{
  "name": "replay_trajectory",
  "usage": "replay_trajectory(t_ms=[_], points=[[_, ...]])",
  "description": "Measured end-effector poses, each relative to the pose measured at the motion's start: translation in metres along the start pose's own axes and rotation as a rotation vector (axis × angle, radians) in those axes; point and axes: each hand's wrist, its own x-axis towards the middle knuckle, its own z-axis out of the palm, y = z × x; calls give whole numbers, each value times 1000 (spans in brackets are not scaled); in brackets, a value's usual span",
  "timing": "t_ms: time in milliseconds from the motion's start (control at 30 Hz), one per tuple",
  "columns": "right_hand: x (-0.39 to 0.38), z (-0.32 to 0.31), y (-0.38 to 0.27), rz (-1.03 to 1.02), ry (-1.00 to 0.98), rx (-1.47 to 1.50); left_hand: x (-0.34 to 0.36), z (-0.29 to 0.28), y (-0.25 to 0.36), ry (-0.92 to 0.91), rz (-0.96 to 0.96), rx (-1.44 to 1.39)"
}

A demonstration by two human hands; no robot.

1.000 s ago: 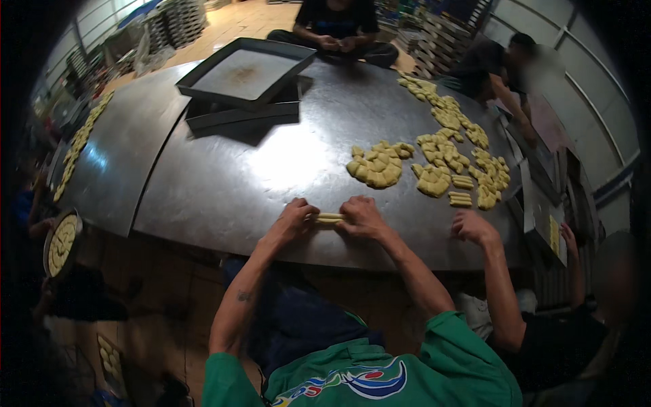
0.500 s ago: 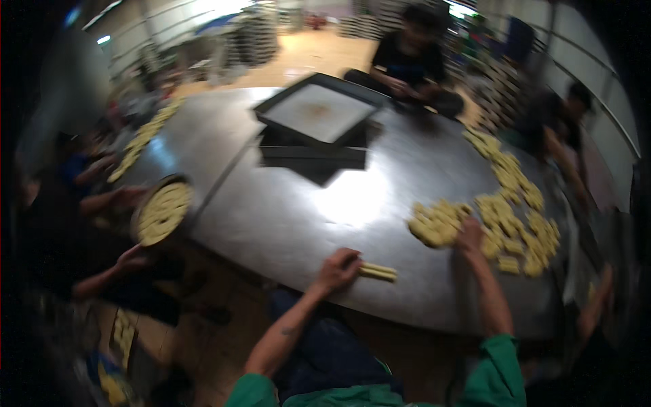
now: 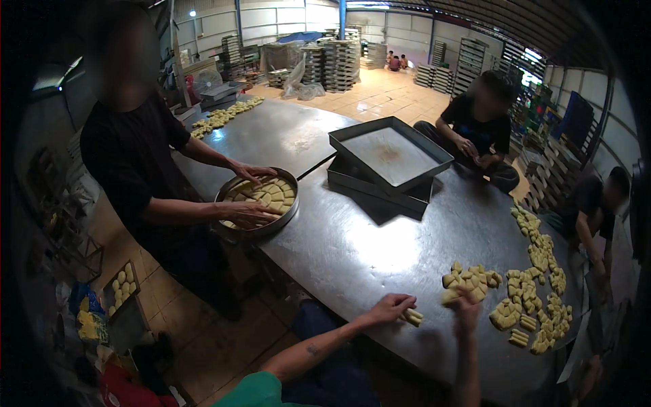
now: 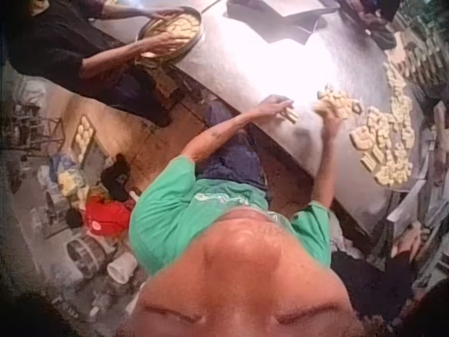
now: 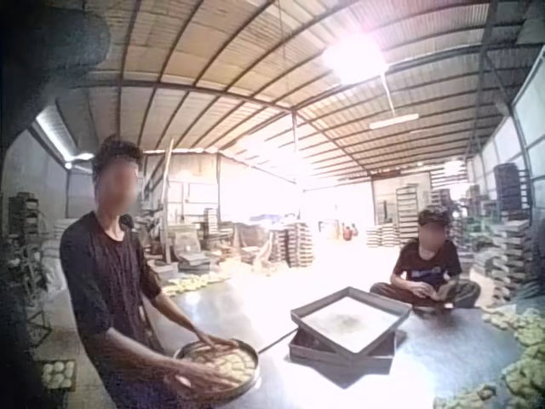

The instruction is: Shape strips of bread dough into crescent or bun shapes.

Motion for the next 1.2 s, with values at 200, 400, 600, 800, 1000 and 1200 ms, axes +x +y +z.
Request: replay_trajectory(t_ms=[200,400,600,800,1000,1200], points=[[-69,70,15,54,-219,-213,-51,-5,32,74,-159,-135],[-91,83,17,96,-377,-206,-81,-23,54,73,-235,-231],[-103,93,28,112,-254,-291,-91,-26,35,47,-48,-135],[-124,93,29,51,-189,-271,-97,-22,37,110,-235,-230],[-121,90,33,-88,-181,-376,-94,-21,40,9,-107,-248],[-124,89,21,98,-103,-213,-89,-7,35,46,-29,-187]])
